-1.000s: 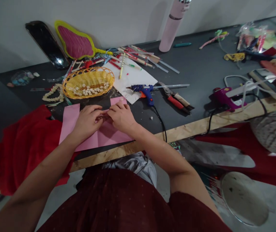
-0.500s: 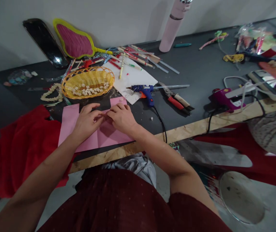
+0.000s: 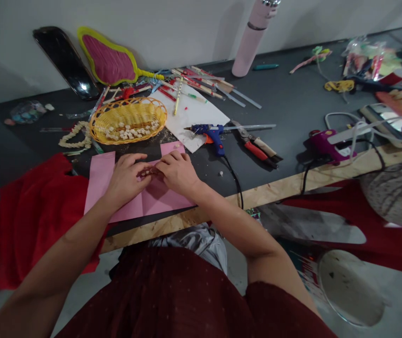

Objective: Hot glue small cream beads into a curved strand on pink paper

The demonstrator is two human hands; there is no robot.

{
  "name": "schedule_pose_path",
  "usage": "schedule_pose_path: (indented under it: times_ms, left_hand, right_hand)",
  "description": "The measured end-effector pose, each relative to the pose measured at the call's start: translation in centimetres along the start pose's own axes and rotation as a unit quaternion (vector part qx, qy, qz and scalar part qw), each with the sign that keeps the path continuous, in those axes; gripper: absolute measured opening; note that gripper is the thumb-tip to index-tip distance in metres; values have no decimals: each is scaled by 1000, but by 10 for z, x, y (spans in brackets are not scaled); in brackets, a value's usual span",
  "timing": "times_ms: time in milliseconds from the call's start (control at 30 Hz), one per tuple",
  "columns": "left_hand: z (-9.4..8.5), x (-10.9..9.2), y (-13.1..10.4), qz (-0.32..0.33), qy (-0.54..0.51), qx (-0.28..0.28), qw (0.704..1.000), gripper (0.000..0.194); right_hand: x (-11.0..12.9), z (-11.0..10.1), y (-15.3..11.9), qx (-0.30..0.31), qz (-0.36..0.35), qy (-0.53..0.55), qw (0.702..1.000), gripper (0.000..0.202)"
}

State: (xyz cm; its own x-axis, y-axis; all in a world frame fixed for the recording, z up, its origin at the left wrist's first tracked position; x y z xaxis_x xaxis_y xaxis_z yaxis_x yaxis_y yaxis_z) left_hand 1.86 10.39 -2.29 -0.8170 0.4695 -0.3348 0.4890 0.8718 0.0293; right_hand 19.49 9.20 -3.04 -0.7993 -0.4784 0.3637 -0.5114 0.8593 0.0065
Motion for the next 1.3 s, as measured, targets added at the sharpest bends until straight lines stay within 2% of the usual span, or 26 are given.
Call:
schedule_pose_path:
  times_ms: [267,533,833,1133,1300]
  left_hand:
    - [1,-5,-1,-12,22,10,1000,21]
    - [3,0,-2,-24,0,-10,1000,14]
    - [5,3,0,-20,-11,3,1000,15]
    - [-10,2,-4,-3,0,23,1000,22]
    - [-9,6,-5,-4,8,25,1000,25]
  right_hand:
    - [0,1,0,-2,1,2,1000,29]
    - [0,1,0,-8,0,-1,1000,26]
    - [1,0,0,-2,1,5,1000,28]
    - [0,1,0,4,1,7,1000,32]
    - [1,0,0,1,4,6,1000,28]
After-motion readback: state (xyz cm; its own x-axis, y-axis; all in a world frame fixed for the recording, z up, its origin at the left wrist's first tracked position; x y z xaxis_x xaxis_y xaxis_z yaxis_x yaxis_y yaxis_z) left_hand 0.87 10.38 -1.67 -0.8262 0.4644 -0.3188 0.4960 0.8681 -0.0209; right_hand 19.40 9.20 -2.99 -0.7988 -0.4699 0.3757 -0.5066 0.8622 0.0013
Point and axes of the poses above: each hand's wrist, its own y-axis towards the middle knuckle, its own z-axis out of the palm, x = y × z, the point moved 3 cm from there along y, towards the middle knuckle, and after that the axes turned 9 degrees about x, right-handed, at the moved point
